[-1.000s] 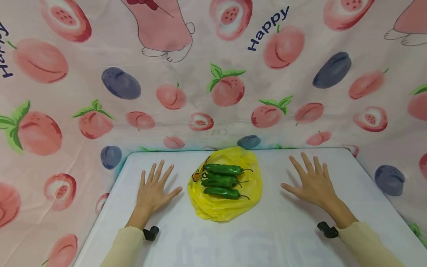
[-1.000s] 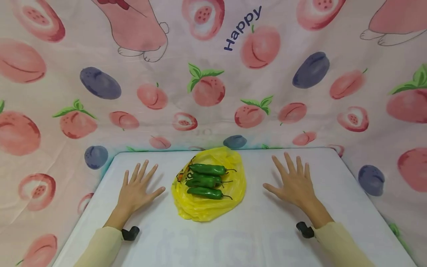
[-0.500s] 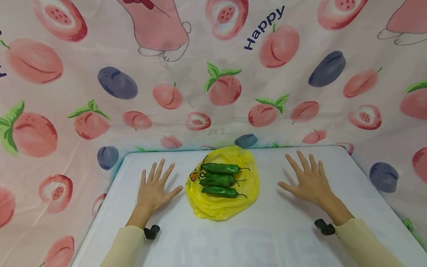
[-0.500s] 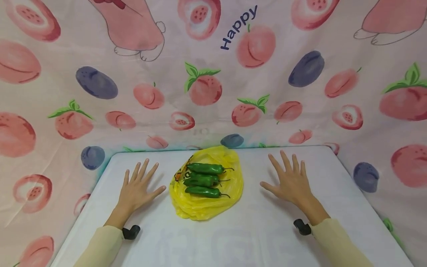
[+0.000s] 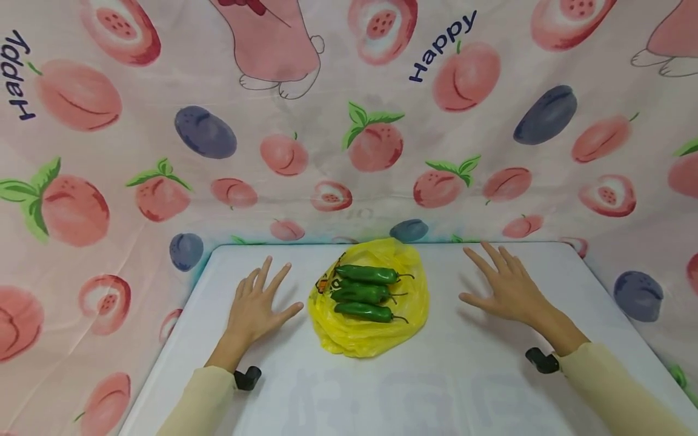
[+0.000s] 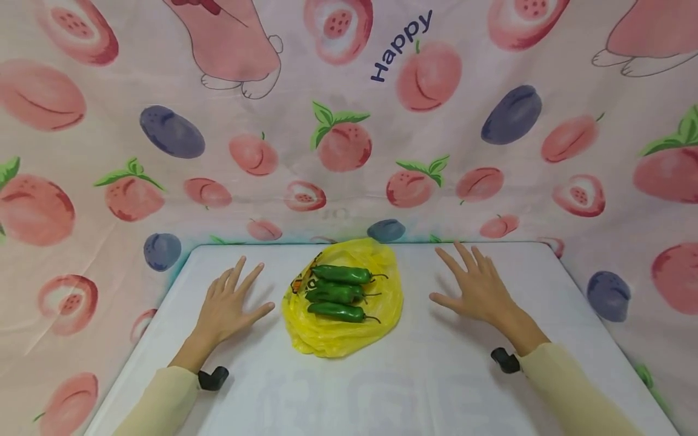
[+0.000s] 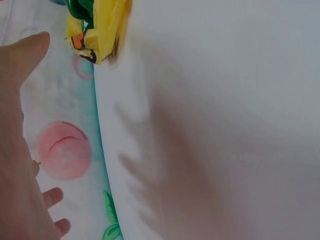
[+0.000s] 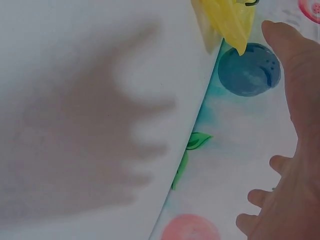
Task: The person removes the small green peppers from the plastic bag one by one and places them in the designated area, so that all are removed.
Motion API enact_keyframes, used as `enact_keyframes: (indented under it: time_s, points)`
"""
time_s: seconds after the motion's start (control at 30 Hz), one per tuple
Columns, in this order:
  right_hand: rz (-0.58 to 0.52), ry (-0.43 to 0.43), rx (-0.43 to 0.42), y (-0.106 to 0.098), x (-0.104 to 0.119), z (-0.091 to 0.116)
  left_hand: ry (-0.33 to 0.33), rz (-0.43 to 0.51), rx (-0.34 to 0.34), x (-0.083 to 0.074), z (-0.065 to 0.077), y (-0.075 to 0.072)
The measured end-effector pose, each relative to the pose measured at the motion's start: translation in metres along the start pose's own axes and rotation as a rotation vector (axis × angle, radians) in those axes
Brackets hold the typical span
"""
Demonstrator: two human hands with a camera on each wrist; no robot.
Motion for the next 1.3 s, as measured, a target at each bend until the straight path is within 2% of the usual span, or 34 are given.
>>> enact_keyframes:
  time_s: [0.17, 0.37, 0.6, 0.8, 0.9, 1.13, 1.3]
  points:
    - [-0.010, -0.090, -0.035, -0.005, -0.001, -0.006, 0.013, 0.053, 0.013, -0.011, 0.003, -0.002]
    - [-0.009, -0.142, -0.047, -0.007, -0.003, -0.014, 0.047, 0.096, 0.012, -0.024, 0.008, 0.004]
    - [-0.027, -0.106, 0.000, -0.012, -0.002, -0.021, 0.083, 0.142, 0.011, -0.037, 0.014, 0.010]
    - [-0.042, -0.105, 0.006, -0.013, 0.002, -0.025, 0.083, 0.217, 0.045, -0.048, 0.018, 0.013]
    - [-0.049, -0.118, -0.006, -0.012, 0.005, -0.027, 0.071, 0.272, 0.068, -0.053, 0.019, 0.016]
    - [-0.070, -0.150, -0.040, -0.009, 0.009, -0.034, 0.045, 0.512, 0.109, -0.067, 0.023, 0.026]
    - [-0.078, -0.150, -0.044, -0.008, 0.012, -0.041, 0.069, 0.539, 0.083, -0.073, 0.025, 0.035]
Point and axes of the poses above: each hand's wrist, its own z-axis away from the middle knuckle, its own y-axis out of the palm, x = y × z, the point moved 1 cm from there along -z, towards the middle knuckle, and after that the axes turned 3 degrees about x, right-handed, at the moved point
